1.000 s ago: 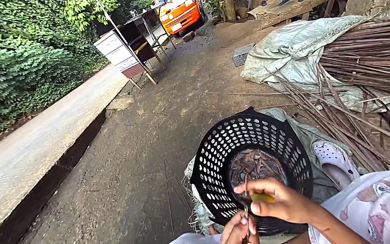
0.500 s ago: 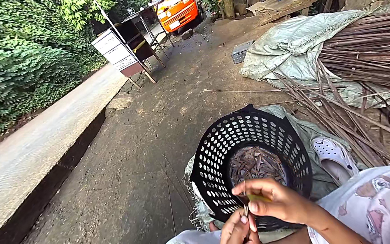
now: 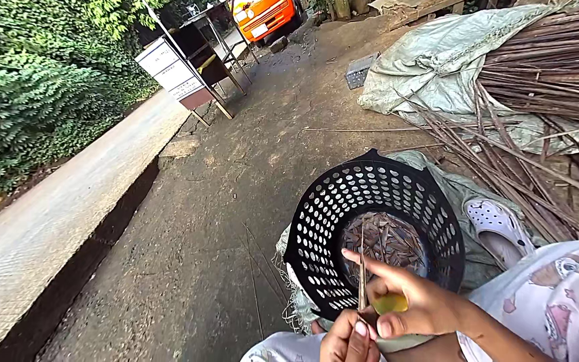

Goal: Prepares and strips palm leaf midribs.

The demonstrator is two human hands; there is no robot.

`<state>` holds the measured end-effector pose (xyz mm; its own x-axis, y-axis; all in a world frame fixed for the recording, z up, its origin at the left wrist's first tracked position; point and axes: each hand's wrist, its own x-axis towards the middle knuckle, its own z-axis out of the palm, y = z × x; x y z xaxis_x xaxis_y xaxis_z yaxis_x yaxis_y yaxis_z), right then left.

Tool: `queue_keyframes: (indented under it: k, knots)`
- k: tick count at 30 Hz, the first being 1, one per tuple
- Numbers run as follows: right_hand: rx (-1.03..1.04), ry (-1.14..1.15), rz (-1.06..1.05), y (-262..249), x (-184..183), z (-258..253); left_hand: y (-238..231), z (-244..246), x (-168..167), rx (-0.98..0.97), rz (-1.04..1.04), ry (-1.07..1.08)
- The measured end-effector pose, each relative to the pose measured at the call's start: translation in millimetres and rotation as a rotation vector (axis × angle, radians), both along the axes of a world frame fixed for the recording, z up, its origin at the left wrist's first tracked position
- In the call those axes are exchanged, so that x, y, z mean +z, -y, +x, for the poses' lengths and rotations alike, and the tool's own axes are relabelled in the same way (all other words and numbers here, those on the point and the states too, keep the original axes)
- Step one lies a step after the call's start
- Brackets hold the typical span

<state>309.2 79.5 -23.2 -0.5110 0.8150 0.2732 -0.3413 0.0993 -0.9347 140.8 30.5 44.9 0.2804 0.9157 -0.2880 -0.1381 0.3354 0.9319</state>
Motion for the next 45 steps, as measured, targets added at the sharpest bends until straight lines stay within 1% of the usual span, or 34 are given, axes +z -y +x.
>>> queue_keyframes:
  k: [4, 8, 12, 14, 15, 18, 19, 20, 21, 23, 26, 27, 28, 29, 30, 33, 34, 35, 39, 42, 45]
  knots:
    - [-0.315, 0.031, 0.123, 1, -2, -10, -3, -3, 3, 0.017, 0.015, -0.014]
    - [-0.526, 0.019, 0.200, -1, -7, -19, -5, -2, 4, 0.022, 0.008, -0.017]
    - [-0.701, 0.003, 0.141, -13, -2, -12, -2, 0, 2, 0.018, -0.026, -0.032]
    - [-0.660, -0.010, 0.096, -16, 3, -2, -1, 0, -1, 0.029, -0.035, -0.057]
    - [-0.581, -0.003, 0.086, -13, 5, 1, 0, 0, -2, 0.039, -0.026, -0.077]
    - [-0.172, 0.049, 0.036, -4, 4, 3, 0, 4, -5, 0.063, 0.043, -0.133]
    - [-0.084, 0.058, 0.015, -4, 4, 0, 0, 5, -6, 0.062, 0.072, -0.145]
    - [-0.056, 0.055, 0.004, -4, 4, -3, 1, 6, -6, 0.063, 0.096, -0.158]
    - [-0.086, 0.042, 0.003, -3, 3, -6, 1, 6, -6, 0.064, 0.114, -0.170]
    - [-0.249, 0.002, 0.024, -2, 4, -14, 0, 5, -3, 0.065, 0.121, -0.183]
    - [-0.598, -0.057, -0.001, -13, 11, -12, 1, 1, 0, 0.040, 0.080, -0.171]
    - [-0.661, -0.061, -0.016, -19, 12, -4, 2, -1, -1, 0.041, 0.062, -0.160]
    - [-0.668, -0.066, -0.028, -22, 13, 2, 2, -3, -1, 0.046, 0.047, -0.147]
    - [-0.621, -0.067, -0.025, -21, 12, 6, 2, -4, -2, 0.053, 0.034, -0.131]
    - [-0.531, -0.055, -0.010, -15, 11, 7, 1, -4, -2, 0.058, 0.023, -0.106]
    - [-0.133, -0.007, 0.023, -3, 5, -1, -1, 0, -1, 0.048, 0.024, -0.018]
    - [-0.039, -0.005, 0.012, -2, 4, -4, -1, 1, 0, 0.049, 0.025, 0.006]
    - [0.001, -0.010, 0.000, -2, 5, -6, 0, 1, 1, 0.055, 0.024, 0.016]
    - [-0.019, -0.054, 0.006, -3, 4, -7, 1, -1, 3, 0.059, 0.023, 0.035]
    - [-0.037, -0.028, -0.007, -2, 5, -1, 1, -2, 3, 0.041, 0.018, 0.071]
    - [-0.127, -0.021, 0.037, 0, 5, -3, 1, -1, 4, 0.061, 0.022, 0.060]
